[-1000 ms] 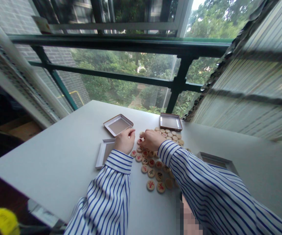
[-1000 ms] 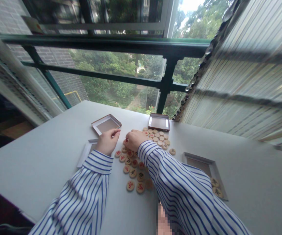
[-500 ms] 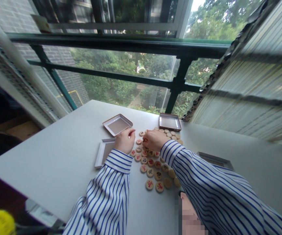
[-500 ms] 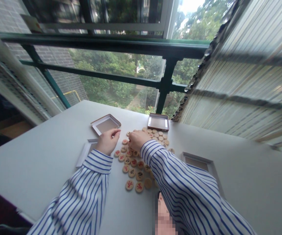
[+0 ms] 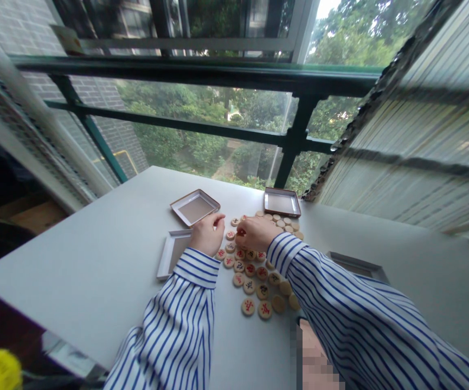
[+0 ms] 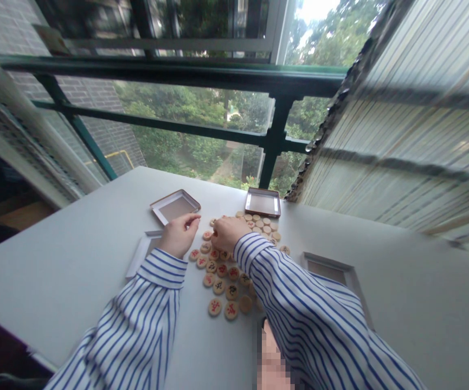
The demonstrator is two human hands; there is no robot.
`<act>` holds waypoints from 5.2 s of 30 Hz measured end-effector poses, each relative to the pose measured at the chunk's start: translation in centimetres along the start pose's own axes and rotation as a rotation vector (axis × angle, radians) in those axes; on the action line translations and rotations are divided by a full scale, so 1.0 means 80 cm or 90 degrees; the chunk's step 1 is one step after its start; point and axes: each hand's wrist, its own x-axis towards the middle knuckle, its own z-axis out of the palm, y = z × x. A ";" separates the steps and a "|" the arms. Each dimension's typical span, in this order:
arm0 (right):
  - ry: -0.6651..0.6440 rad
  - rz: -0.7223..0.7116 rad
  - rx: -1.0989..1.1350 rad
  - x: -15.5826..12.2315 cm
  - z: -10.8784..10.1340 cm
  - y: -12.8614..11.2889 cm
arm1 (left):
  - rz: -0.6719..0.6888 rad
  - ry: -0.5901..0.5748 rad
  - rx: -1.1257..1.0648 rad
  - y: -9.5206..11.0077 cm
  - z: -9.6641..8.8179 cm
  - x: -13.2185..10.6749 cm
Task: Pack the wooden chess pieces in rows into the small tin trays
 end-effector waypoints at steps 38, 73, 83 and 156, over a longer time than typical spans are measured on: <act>-0.008 0.130 0.813 -0.014 0.000 0.032 | 0.190 -0.096 -0.130 0.013 0.009 -0.007; 0.054 0.190 0.651 -0.051 0.006 0.071 | 0.280 -0.200 0.171 0.005 0.021 -0.013; 0.072 0.082 0.494 -0.077 0.003 0.071 | 0.283 -0.215 0.186 0.005 0.018 -0.013; 0.033 0.101 0.822 -0.184 0.011 0.067 | 0.514 -0.166 -0.057 0.096 0.044 -0.077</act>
